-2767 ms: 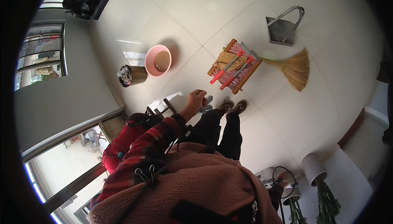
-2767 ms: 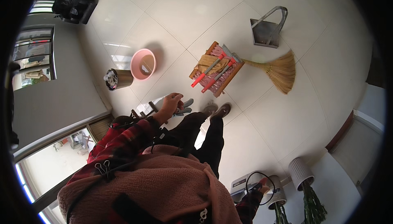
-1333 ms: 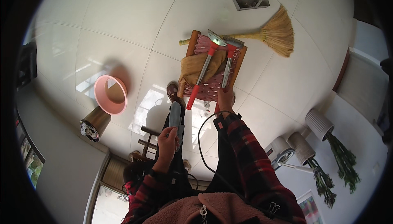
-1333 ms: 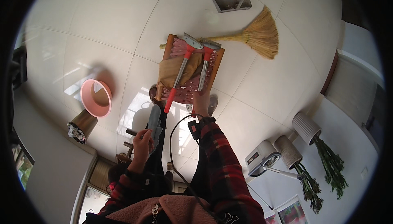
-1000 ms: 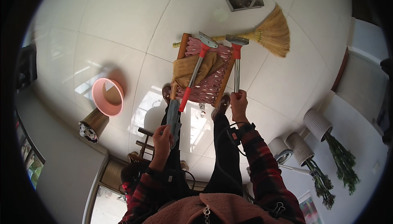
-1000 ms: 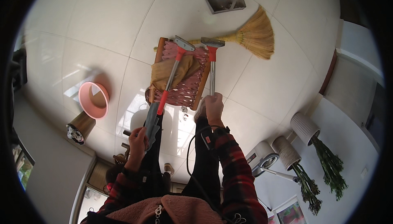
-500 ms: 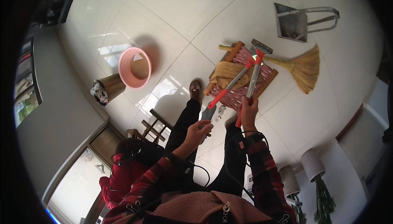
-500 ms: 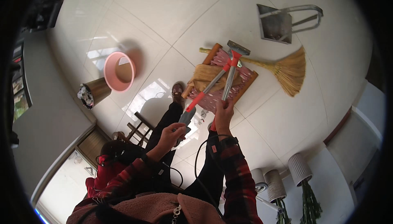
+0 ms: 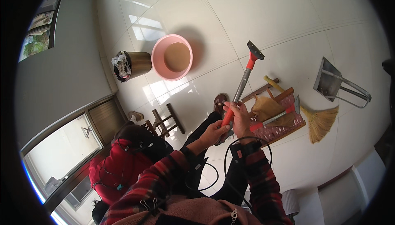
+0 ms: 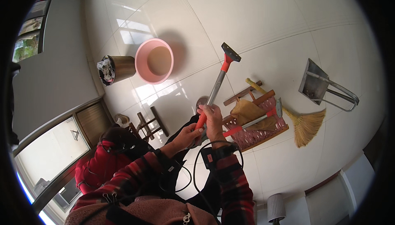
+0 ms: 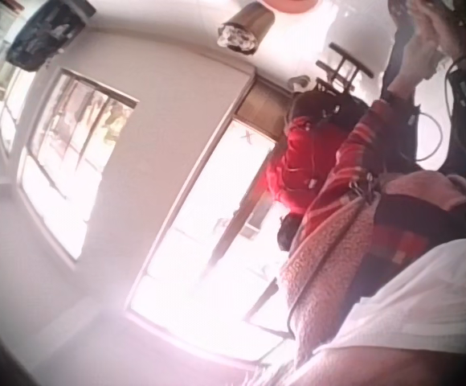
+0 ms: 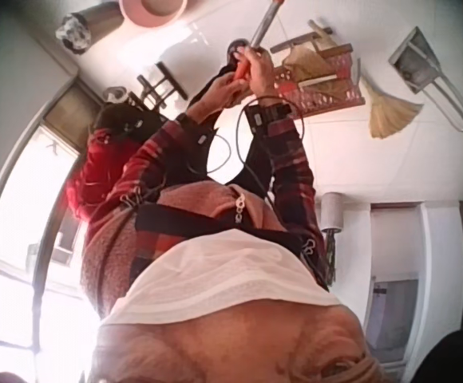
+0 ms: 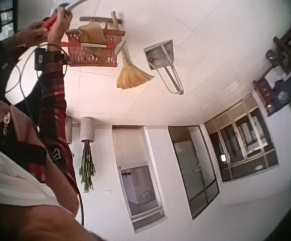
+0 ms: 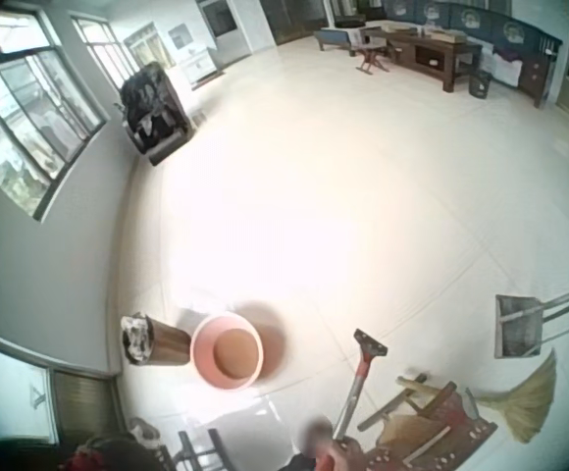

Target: The person gathers cleaning tools, carries a pink basin of water to a balcony, and cleans a large sliding window. They wipe the glass with a cloth, open and close the window, and then use a long-handled mop to clean the window screen.

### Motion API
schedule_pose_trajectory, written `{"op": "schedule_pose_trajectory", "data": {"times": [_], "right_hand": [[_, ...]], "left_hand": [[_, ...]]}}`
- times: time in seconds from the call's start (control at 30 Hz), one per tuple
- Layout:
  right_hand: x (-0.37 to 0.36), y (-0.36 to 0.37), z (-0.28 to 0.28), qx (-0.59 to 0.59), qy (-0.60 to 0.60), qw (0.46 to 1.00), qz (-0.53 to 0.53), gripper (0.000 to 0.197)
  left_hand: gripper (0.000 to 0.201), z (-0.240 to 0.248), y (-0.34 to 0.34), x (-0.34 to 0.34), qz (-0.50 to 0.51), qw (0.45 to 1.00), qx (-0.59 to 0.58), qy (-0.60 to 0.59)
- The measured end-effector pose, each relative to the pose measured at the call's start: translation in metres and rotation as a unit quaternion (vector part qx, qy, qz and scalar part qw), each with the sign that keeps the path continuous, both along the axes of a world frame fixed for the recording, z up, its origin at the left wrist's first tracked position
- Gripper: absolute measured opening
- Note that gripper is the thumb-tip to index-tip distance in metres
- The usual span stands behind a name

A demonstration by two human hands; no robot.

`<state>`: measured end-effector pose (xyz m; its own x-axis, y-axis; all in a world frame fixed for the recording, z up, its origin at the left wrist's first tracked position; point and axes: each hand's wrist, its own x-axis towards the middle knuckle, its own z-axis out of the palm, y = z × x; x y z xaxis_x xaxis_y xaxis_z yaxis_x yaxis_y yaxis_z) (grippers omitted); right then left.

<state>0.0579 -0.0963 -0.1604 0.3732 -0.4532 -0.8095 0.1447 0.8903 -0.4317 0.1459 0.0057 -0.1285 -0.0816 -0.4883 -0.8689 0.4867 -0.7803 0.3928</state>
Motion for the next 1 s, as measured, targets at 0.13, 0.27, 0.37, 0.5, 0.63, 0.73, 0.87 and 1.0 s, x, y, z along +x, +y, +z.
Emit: {"op": "schedule_pose_trajectory", "data": {"times": [0.13, 0.27, 0.37, 0.5, 0.63, 0.73, 0.87, 1.0], "right_hand": [[0.017, -0.012, -0.016, -0.004, 0.080, 0.993, 0.091, 0.050], [0.008, -0.013, -0.026, 0.018, 0.142, 0.984, 0.111, 0.044], [-0.003, -0.005, -0.030, 0.051, 0.197, 0.967, 0.155, 0.046], [0.005, 0.002, -0.041, 0.106, 0.182, 0.964, 0.160, 0.054], [0.039, -0.010, -0.063, 0.103, 0.112, 0.981, 0.120, 0.067], [0.059, -0.023, -0.083, 0.091, -0.042, 0.993, 0.058, 0.042], [0.056, -0.030, -0.100, 0.036, 0.019, 0.999, 0.032, 0.022], [0.018, -0.025, -0.104, 0.050, 0.091, 0.994, -0.046, 0.025]], "left_hand": [[0.031, -0.026, -0.018, 0.046, 0.040, 0.998, 0.030, -0.039], [0.035, -0.063, -0.043, 0.084, 0.092, 0.995, 0.032, -0.022], [0.039, -0.086, -0.061, 0.103, 0.126, 0.991, 0.034, -0.005], [0.042, -0.105, -0.086, 0.114, 0.189, 0.979, 0.037, 0.070], [0.042, -0.110, -0.093, 0.114, 0.245, 0.960, -0.002, 0.132], [0.042, -0.115, -0.086, 0.108, 0.273, 0.947, -0.028, 0.167], [0.042, -0.130, -0.078, 0.100, 0.238, 0.962, -0.051, 0.125], [0.043, -0.154, -0.080, 0.103, 0.220, 0.975, -0.009, 0.031]]}}
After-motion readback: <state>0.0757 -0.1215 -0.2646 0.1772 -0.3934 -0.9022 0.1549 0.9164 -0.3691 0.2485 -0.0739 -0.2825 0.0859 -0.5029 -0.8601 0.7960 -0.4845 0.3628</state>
